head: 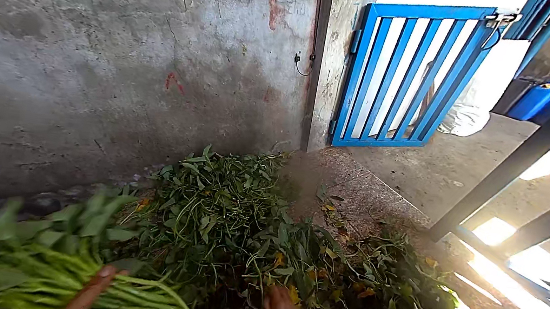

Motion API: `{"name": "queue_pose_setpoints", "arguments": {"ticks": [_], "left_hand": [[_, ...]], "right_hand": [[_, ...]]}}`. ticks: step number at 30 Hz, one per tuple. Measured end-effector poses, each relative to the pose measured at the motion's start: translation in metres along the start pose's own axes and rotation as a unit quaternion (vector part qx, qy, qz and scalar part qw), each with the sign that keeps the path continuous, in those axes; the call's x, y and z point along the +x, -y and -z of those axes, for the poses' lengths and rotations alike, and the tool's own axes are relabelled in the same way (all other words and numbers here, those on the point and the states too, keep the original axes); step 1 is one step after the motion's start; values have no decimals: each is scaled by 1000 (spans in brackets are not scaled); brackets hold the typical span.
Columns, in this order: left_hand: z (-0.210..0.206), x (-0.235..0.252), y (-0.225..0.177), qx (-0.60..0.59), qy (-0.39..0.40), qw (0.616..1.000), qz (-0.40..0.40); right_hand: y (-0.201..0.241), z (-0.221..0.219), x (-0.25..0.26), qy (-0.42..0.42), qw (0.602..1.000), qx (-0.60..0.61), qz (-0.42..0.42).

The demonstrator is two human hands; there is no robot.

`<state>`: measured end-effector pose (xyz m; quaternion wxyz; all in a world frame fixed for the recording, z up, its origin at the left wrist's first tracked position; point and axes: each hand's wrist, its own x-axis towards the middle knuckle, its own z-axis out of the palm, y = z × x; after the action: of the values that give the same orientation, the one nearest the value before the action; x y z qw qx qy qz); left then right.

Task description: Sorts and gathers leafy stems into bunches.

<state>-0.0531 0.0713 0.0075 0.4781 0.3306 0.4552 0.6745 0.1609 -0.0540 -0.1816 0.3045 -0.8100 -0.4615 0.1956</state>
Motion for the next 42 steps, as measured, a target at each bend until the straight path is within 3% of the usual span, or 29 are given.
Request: {"name": "queue_pose_setpoints", "arguments": {"ticks": [2,5,7,9,12,15,17,21,23,25,26,27,29,31,33,37,42], "left_hand": [[8,3,-1,-3,16,1000,-5],[6,-5,7,8,60,998,26],[2,-10,15,12,73,994,74],[-5,-14,19,10,77,990,119],[-13,-18,24,0,86,984,158],[-21,-21,29,2,90,983,161],[-25,-23,30,4,90,983,160],[-27,-24,29,3,70,985,156],[-26,-25,26,6,67,986,152],[-25,-27,23,6,65,987,146],[-25,-28,21,5,58,988,143],[-24,-30,19,6,51,989,137],[-23,-31,17,8,32,991,127],[-24,-32,14,4,9,993,120],[-22,-32,12,-7,-11,993,113],[-15,-27,8,-23,-35,995,94],[-10,-23,2,-16,-46,997,53]], "right_hand": [[-44,-2,29,27,987,56,-147],[-89,-2,59,53,961,59,-265],[-105,1,66,123,933,16,-339],[-119,-2,66,177,909,49,-374],[-130,-15,61,155,879,168,-418],[-122,-23,59,43,831,319,-453],[-107,-16,63,-15,821,353,-448],[-67,23,57,-123,897,247,-346],[-42,40,41,-207,930,154,-262],[-30,38,27,-305,941,55,-137],[-29,34,20,-315,945,12,-82],[-30,29,11,-277,959,-28,-53],[-32,23,-9,-49,992,-96,-72],[-43,13,-23,183,971,-132,-72],[-54,2,-33,296,943,-132,-72],[-34,20,-27,307,935,-130,-122],[10,38,-2,157,968,-118,-156]]}}
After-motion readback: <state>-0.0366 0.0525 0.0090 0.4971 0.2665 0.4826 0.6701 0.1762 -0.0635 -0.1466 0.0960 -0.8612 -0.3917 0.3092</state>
